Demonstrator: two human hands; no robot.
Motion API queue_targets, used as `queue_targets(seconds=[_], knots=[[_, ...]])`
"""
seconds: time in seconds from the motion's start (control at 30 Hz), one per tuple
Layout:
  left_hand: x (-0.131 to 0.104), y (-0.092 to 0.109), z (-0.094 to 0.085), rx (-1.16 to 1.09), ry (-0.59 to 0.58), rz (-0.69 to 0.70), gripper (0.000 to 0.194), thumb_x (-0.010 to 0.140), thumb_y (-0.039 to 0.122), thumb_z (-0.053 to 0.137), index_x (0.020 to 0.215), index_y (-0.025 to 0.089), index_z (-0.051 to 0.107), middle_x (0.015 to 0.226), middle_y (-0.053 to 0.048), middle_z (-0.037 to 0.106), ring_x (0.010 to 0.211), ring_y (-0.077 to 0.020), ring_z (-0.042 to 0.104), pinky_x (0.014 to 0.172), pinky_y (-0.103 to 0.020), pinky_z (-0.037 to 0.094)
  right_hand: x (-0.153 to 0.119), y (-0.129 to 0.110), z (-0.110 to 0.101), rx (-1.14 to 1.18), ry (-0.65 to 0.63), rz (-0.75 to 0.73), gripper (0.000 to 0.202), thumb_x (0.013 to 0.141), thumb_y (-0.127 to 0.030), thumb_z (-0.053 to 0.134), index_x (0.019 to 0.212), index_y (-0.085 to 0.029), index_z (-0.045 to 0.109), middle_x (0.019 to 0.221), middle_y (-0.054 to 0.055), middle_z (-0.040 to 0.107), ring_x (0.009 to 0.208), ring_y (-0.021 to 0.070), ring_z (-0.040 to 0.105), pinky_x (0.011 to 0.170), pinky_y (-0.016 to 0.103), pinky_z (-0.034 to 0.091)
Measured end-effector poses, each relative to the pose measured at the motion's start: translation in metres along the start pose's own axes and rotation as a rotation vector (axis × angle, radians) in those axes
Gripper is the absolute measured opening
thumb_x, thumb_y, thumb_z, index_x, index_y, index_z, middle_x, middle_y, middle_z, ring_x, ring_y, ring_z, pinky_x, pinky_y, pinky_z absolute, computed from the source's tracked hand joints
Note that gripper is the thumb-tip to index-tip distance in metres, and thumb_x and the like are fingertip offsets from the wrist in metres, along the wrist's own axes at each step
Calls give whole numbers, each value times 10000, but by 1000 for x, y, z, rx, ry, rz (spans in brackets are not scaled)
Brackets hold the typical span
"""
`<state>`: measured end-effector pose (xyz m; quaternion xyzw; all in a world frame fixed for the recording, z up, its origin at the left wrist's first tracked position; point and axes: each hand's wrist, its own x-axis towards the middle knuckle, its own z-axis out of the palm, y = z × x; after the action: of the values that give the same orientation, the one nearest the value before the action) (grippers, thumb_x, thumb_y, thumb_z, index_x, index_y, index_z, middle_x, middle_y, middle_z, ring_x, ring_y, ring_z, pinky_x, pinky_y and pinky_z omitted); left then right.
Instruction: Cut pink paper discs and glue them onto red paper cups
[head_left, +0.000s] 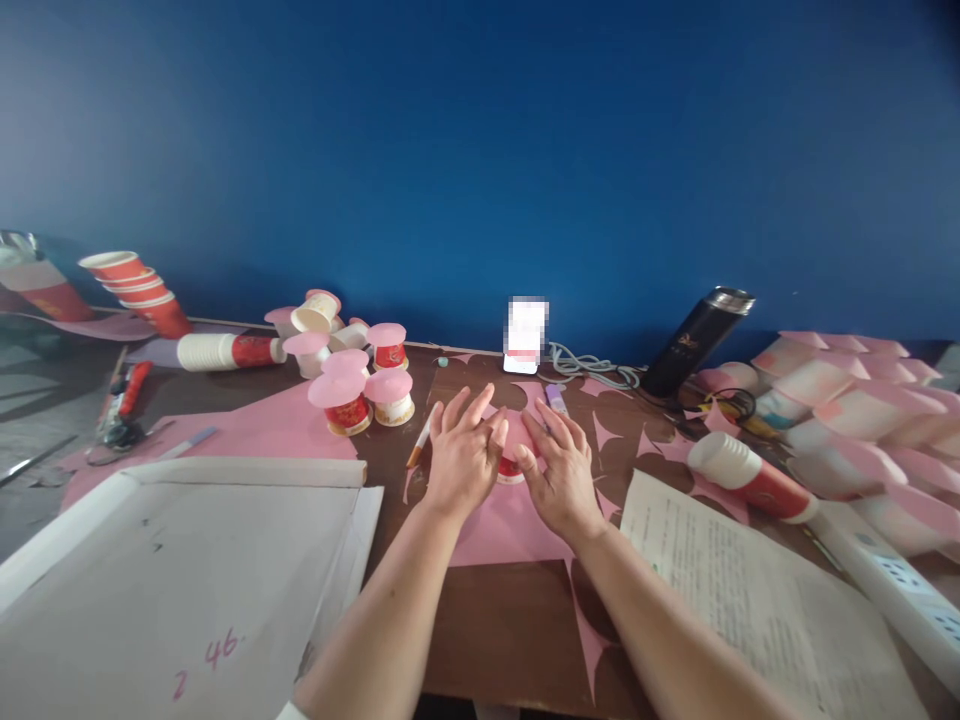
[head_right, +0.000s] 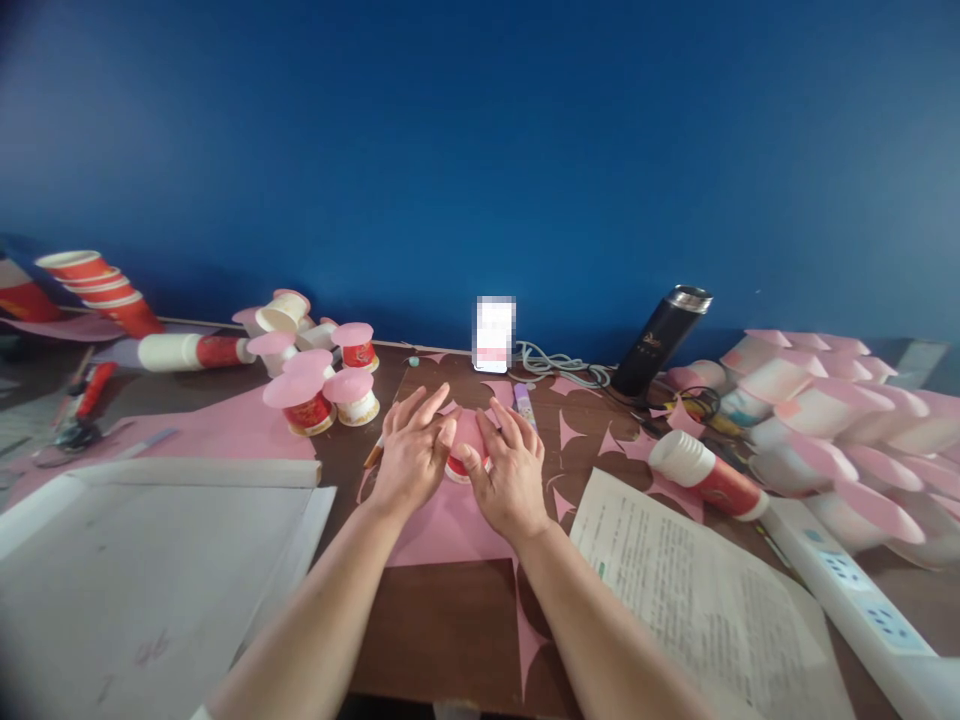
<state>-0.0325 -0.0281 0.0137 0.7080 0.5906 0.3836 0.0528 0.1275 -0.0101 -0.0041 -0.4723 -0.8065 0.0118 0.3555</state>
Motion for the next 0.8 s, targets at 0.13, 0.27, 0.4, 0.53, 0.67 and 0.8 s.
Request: queue_targets(seconds=[0.13, 0.27, 0.4, 0.53, 0.67, 0.8], knots=[[0, 0, 1, -10, 24, -13, 404, 955, 403, 344, 1262, 313, 590, 1489, 8, 401, 1384, -269, 270, 1139, -484, 84, 2, 3, 0, 54, 90, 7, 547, 938, -473, 409, 1444, -275, 345, 1487, 85, 380, 1334, 291, 348, 1066, 510, 308], [0, 1, 2, -15, 47, -4, 422, 955, 408, 352, 1337, 328, 513, 1488, -2, 403, 1392, -264, 255, 1138, -495, 71, 6, 5, 1, 23, 97, 7, 489, 935, -477, 409, 1382, -281, 443, 1473, 76, 397, 1341, 292, 336, 1077, 506, 289], [0, 1, 3, 40, 15, 20, 400, 960, 412, 334, 1258, 343, 591, 1490, 18, 399, 1390, -287, 254, 1130, -530, 89, 10, 4, 2, -44, 61, 5, 420, 939, -488, 396, 1277, -296, 556, 1475, 49, 393, 1348, 300, 318, 1078, 512, 282], [0, 2, 2, 117, 1, 27, 413, 969, 419, 305, 1241, 339, 604, 1496, 35, 387, 1387, -280, 257, 1126, -543, 131, 11, 1, 0, -90, 28, 5, 408, 942, -502, 383, 1239, -310, 587, 1478, 33, 388, 1348, 310, 315, 1077, 536, 279], [0, 2, 3, 153, 7, 30, 416, 973, 416, 293, 1235, 340, 607, 1492, 44, 392, 1384, -277, 265, 1120, -547, 161, 12, 0, -2, -108, 11, -10, 425, 946, -509, 354, 1223, -300, 599, 1481, 36, 386, 1354, 315, 308, 1078, 552, 275], [0, 1, 3, 147, 15, 27, 415, 974, 410, 292, 1227, 337, 613, 1480, 36, 411, 1380, -283, 277, 1114, -564, 170, 12, -1, -3, -109, 5, -11, 411, 938, -504, 381, 1216, -298, 602, 1479, 36, 394, 1356, 324, 307, 1074, 567, 274]])
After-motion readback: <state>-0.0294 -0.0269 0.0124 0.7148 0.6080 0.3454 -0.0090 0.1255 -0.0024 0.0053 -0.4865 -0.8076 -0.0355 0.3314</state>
